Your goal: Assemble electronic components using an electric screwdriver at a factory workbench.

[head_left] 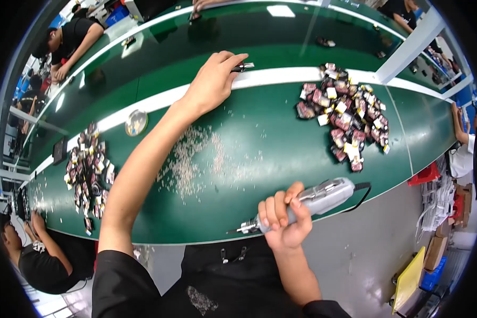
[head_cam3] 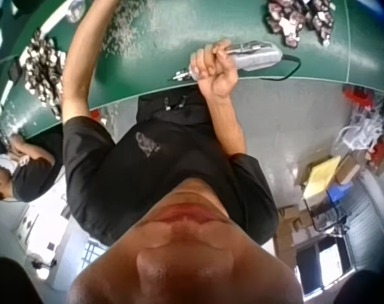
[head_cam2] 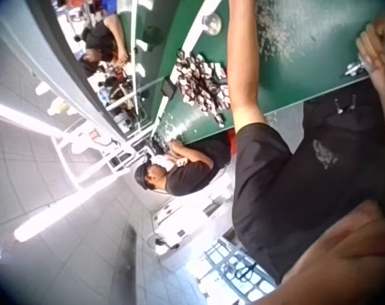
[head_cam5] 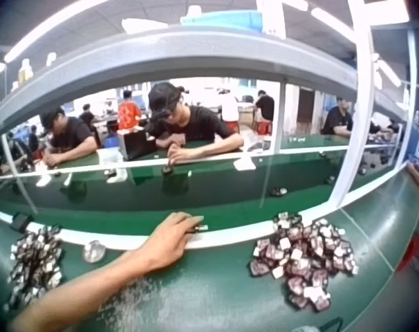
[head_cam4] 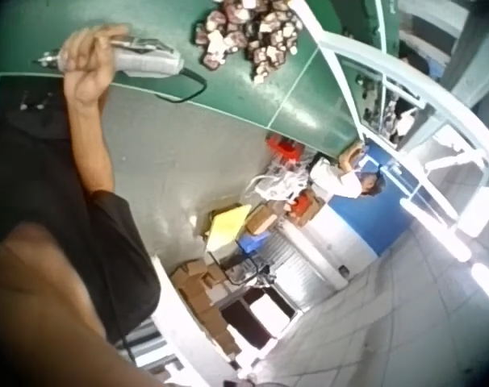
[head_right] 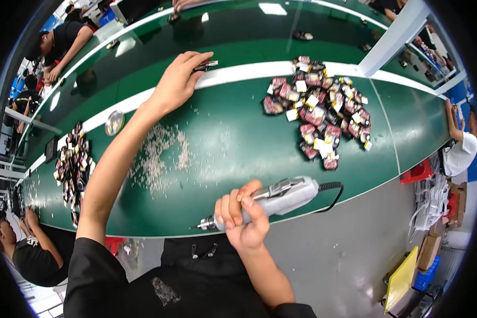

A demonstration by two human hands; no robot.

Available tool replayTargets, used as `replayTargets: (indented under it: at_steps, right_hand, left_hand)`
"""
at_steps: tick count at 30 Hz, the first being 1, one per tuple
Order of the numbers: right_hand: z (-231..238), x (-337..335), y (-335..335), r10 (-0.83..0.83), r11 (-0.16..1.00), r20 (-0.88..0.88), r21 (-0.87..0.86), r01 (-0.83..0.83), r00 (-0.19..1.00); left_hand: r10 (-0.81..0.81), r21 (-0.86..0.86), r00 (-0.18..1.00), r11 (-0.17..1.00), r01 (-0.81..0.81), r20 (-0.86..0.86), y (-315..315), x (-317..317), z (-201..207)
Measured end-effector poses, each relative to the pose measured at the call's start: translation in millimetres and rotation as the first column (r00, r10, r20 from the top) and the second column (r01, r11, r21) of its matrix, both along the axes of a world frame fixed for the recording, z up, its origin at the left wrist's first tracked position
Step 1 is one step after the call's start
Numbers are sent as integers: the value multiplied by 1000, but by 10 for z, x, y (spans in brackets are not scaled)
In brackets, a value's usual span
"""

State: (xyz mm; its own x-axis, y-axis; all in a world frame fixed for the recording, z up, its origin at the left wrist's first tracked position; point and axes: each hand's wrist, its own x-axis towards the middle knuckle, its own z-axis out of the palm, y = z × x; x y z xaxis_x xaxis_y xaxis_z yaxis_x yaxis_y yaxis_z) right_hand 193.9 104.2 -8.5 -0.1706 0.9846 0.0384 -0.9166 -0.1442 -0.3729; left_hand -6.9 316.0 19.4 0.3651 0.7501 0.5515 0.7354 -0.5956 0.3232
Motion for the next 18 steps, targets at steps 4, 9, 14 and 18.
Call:
replayTargets:
  at_steps: [4,9,14,18]
  right_hand:
    - [-83,116,-26,15,999,-55,35,-13,998]
    - [-72,196,-247,45,998,-56,47,-43,997]
    - [-87,142,-345,100,992,-37,83,-96,994]
    - [-91,68,-422,155,985,-43,86,-151,987]
  left_hand:
    - [-125,-137,992,983,125,8,-1266,43,183]
    - [-129,-256,988,961,104,-81,-2463,-13,75]
    - [-71,-190,986,981,41,-153,-2712,10,-125]
    - [-5,-270,1000,963,3,-5,-2712,53,-60]
